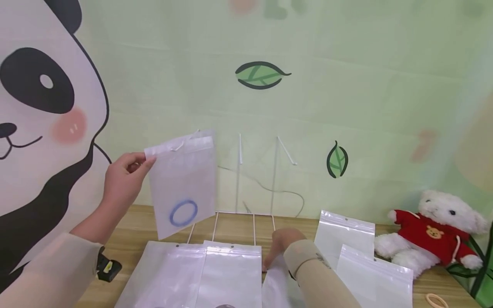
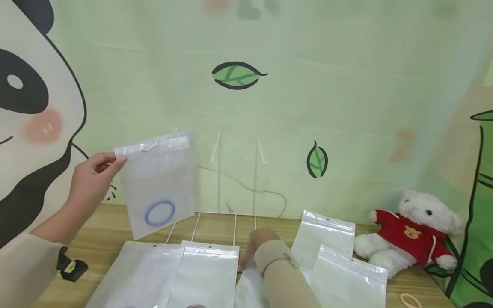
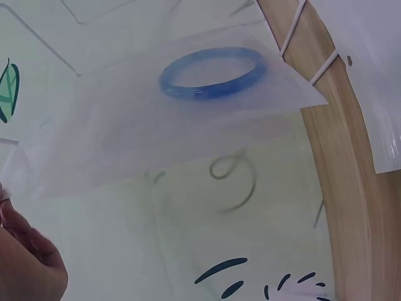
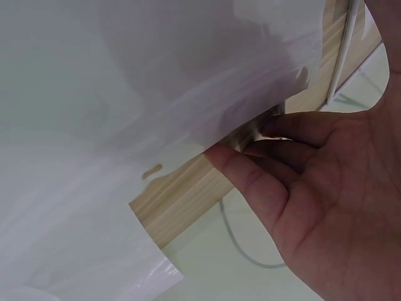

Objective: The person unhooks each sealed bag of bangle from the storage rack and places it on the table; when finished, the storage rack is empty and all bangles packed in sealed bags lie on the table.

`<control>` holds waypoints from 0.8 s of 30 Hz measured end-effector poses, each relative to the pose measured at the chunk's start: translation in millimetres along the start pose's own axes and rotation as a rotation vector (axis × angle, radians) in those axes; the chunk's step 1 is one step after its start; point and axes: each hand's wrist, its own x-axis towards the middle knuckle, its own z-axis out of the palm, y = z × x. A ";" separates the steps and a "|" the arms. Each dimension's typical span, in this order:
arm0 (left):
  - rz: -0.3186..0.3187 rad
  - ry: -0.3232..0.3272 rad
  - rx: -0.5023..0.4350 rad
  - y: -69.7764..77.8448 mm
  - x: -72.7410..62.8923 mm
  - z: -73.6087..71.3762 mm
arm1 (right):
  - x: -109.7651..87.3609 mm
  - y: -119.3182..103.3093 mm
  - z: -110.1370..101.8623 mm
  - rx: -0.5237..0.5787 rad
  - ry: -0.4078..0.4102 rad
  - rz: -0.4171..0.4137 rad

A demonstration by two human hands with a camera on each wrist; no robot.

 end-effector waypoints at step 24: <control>-0.007 0.021 -0.212 9.0 -19.6 -22.0 | 1.1 0.9 1.3 0.024 -0.022 0.003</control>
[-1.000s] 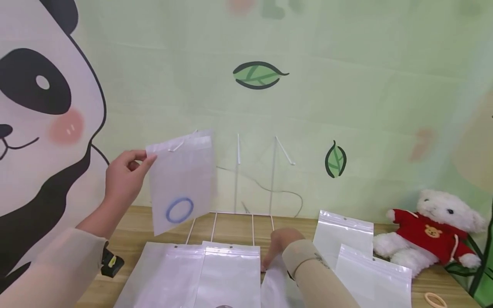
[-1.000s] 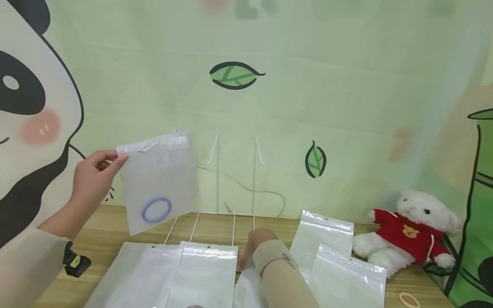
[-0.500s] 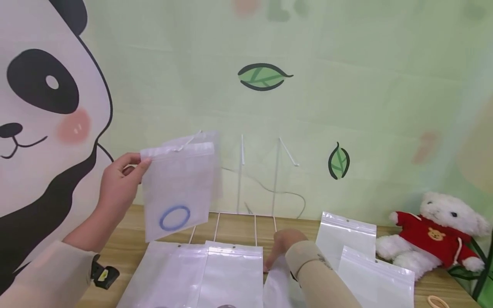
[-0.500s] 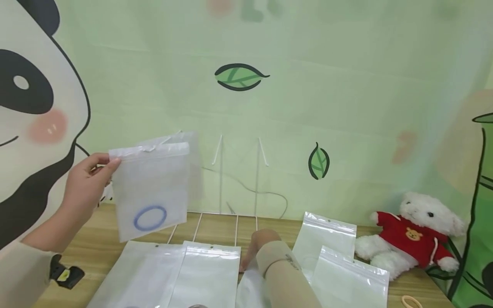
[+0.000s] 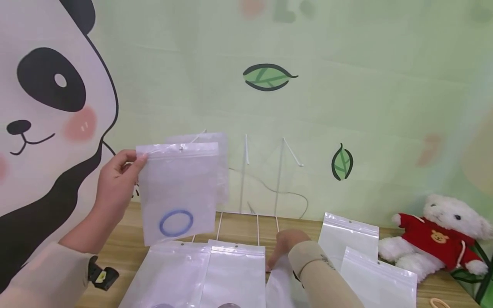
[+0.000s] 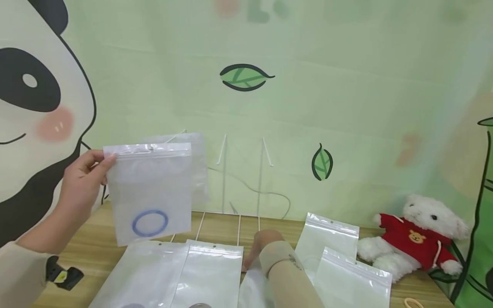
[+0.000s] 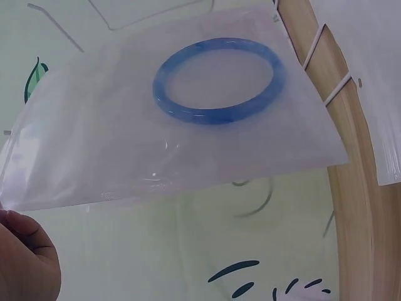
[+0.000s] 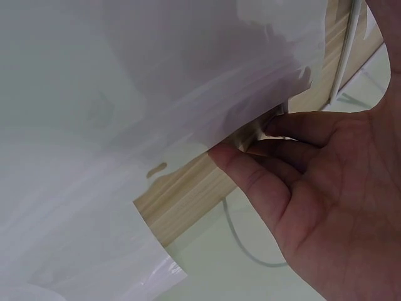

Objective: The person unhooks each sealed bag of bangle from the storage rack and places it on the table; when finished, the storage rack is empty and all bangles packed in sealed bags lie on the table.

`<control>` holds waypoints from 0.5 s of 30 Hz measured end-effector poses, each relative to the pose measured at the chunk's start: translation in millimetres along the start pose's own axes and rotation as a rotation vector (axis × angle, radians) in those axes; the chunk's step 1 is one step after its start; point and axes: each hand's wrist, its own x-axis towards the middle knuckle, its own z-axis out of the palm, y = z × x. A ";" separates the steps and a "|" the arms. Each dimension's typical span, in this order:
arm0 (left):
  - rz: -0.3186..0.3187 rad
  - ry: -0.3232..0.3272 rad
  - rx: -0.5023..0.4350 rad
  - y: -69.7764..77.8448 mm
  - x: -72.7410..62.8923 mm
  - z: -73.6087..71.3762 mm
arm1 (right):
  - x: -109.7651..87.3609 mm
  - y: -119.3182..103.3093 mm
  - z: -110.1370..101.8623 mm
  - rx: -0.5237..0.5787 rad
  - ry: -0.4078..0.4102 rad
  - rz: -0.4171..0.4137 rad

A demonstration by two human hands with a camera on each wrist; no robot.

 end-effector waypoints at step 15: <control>0.021 0.089 -0.111 -4.8 -1.4 -24.0 | -3.0 -2.1 -1.6 -0.031 0.004 -0.012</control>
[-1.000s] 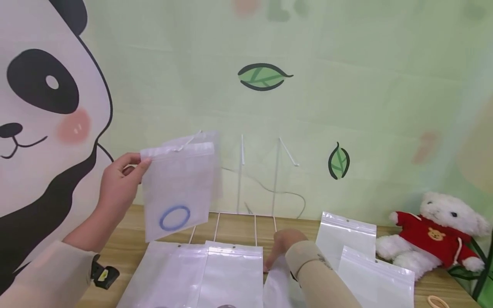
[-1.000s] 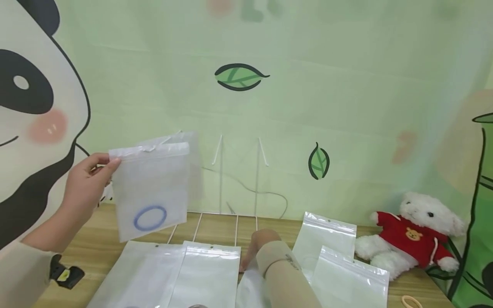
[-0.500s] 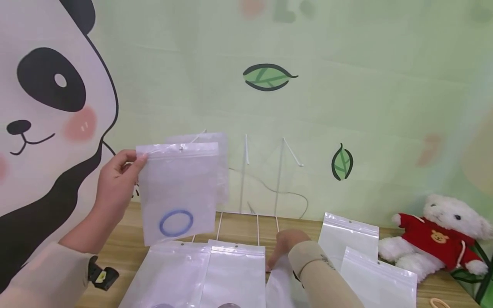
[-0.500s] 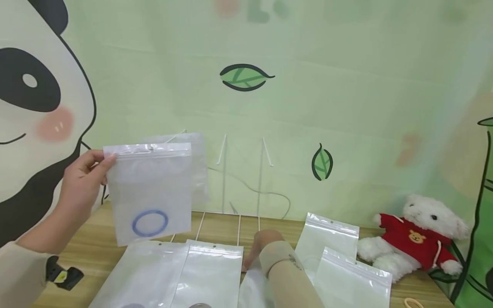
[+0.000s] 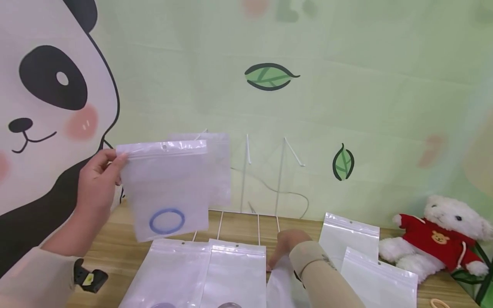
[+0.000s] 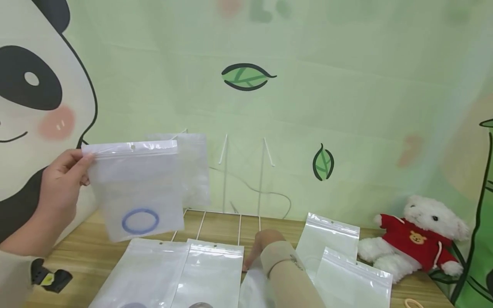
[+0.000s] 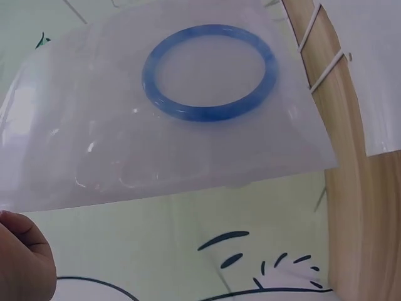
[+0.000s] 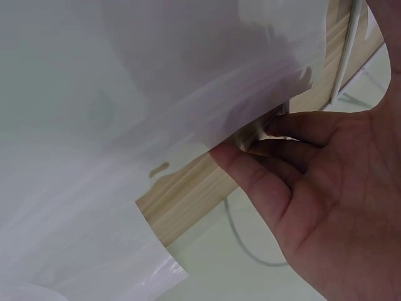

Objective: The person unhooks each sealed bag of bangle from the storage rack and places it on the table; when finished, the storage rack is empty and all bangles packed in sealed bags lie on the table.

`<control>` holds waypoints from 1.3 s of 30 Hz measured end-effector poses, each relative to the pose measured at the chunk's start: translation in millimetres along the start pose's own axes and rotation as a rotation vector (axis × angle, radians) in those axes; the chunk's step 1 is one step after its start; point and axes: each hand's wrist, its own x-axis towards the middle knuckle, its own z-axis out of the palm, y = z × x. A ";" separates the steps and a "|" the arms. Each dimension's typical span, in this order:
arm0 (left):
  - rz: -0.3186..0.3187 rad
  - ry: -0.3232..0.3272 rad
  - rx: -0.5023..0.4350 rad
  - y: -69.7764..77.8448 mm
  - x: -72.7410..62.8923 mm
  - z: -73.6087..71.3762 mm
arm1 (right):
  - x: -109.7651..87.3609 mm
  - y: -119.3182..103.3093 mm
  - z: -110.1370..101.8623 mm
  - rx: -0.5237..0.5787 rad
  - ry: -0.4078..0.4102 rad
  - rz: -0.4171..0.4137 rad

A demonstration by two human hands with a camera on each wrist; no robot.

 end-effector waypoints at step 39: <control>-0.418 0.028 0.137 -97.4 40.6 -20.9 | 2.0 2.9 -0.7 0.040 -0.013 0.013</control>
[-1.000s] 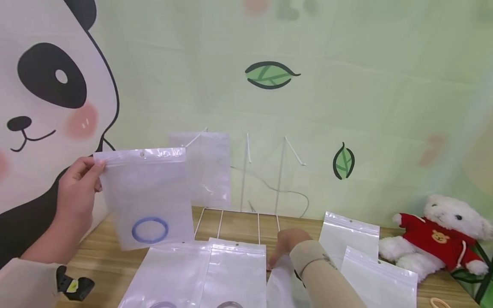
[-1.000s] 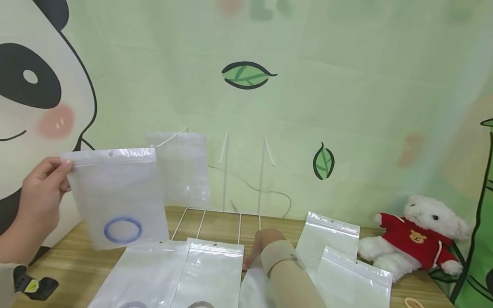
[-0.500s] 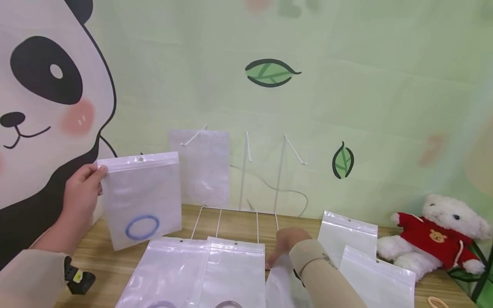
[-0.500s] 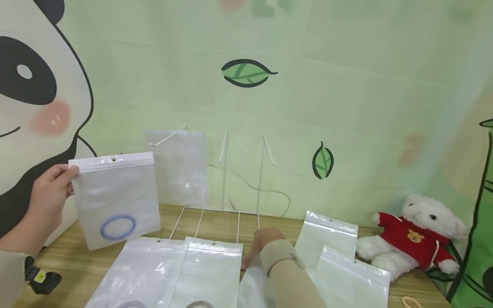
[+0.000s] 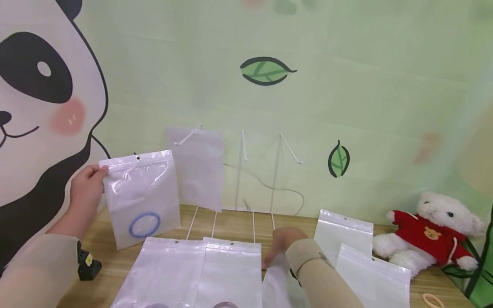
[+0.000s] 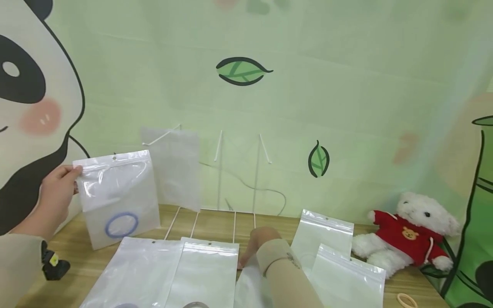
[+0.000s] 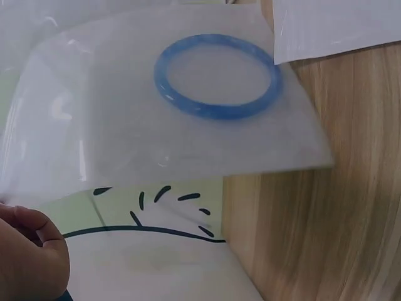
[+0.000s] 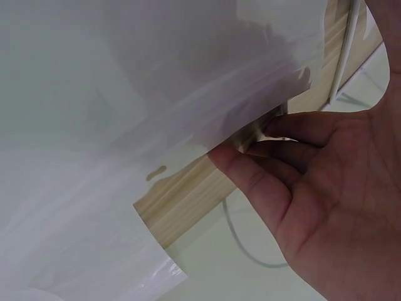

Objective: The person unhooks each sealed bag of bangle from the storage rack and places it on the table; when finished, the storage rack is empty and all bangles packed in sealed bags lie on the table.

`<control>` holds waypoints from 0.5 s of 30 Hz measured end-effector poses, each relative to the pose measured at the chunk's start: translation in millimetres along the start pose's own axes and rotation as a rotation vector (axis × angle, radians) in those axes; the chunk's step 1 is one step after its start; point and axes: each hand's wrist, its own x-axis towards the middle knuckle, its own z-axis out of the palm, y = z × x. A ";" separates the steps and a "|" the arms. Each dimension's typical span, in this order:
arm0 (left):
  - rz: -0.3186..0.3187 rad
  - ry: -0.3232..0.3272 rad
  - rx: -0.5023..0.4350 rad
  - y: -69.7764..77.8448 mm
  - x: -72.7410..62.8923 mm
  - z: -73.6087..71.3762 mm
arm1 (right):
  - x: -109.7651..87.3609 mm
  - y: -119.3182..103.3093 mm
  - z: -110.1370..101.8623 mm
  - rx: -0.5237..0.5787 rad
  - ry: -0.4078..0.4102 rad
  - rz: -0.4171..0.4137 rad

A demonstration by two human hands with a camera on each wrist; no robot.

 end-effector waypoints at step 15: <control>-0.074 0.035 0.106 -24.6 8.2 -9.8 | -2.9 -1.9 -2.0 -0.040 0.002 -0.022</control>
